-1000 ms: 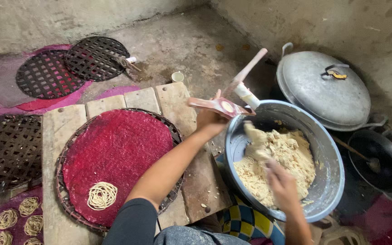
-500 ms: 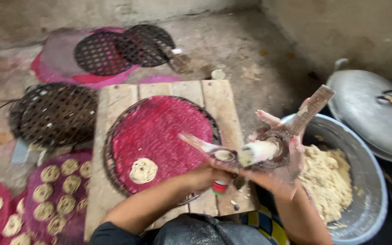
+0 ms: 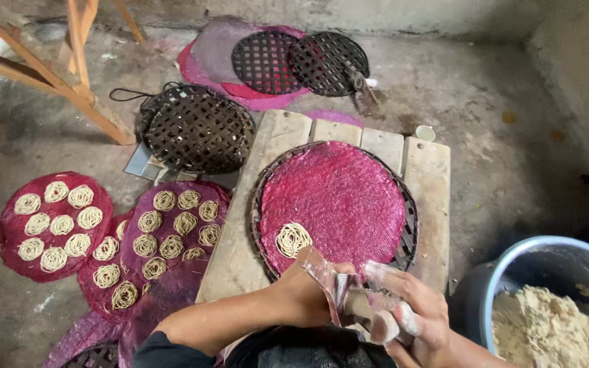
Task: The person uses a manual dough press to extrude dough into thin strands, forming spiral-shaped noodles on a red mesh tray. They repeatedly load dough into the press, squeeze the handle to extrude the noodles, and arrange the spirals on the tray.
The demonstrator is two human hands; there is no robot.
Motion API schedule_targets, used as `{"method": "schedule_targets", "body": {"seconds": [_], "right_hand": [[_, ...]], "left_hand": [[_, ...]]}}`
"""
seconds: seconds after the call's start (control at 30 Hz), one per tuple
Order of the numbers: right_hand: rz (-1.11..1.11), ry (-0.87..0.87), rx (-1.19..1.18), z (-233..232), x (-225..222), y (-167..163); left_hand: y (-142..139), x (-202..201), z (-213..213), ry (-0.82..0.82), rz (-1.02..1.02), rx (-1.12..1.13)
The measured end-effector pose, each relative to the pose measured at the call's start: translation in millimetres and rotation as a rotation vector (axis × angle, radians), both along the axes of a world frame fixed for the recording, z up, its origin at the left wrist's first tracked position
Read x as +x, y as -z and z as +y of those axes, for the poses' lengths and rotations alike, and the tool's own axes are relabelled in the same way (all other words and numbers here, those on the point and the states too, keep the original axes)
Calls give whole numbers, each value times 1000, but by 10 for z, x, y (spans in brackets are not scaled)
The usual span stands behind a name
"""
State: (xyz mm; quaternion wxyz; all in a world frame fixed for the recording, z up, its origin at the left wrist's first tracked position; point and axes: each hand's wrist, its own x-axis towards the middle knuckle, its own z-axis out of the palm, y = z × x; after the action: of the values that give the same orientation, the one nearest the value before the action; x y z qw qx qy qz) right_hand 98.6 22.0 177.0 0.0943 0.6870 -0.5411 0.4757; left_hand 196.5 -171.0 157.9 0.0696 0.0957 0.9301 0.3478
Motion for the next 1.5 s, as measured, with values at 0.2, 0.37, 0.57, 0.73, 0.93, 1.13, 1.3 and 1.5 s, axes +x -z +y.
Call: {"method": "schedule_targets", "body": {"seconds": [0.2,0.37,0.57,0.73,0.93,1.13,1.3,1.5], "right_hand": [[-761,-99,754,521,-495,391],[-1279,-191,1214,883,-644,1026],[-1420,-373,689,845,-315,1114],[-1502,-172,593,750,-228,844],[-1458,-183,671,741,-321,982],[-1312,-26,801,733,-614,1175],[-1406,-423,1025,358,-708,1067],[-1435,-538,1358,52,-661,718]], "left_hand": [[177,-199,-356,175,61,205],[400,-444,-557,147,-10,383],[937,-925,-1523,-652,302,-116],[1225,-930,-1791,-891,50,-238],[1350,-584,-1673,-892,90,-232],[1362,143,-1053,-938,-166,-284],[971,109,-907,-819,5,1072],[985,-392,-862,396,389,1943]]}}
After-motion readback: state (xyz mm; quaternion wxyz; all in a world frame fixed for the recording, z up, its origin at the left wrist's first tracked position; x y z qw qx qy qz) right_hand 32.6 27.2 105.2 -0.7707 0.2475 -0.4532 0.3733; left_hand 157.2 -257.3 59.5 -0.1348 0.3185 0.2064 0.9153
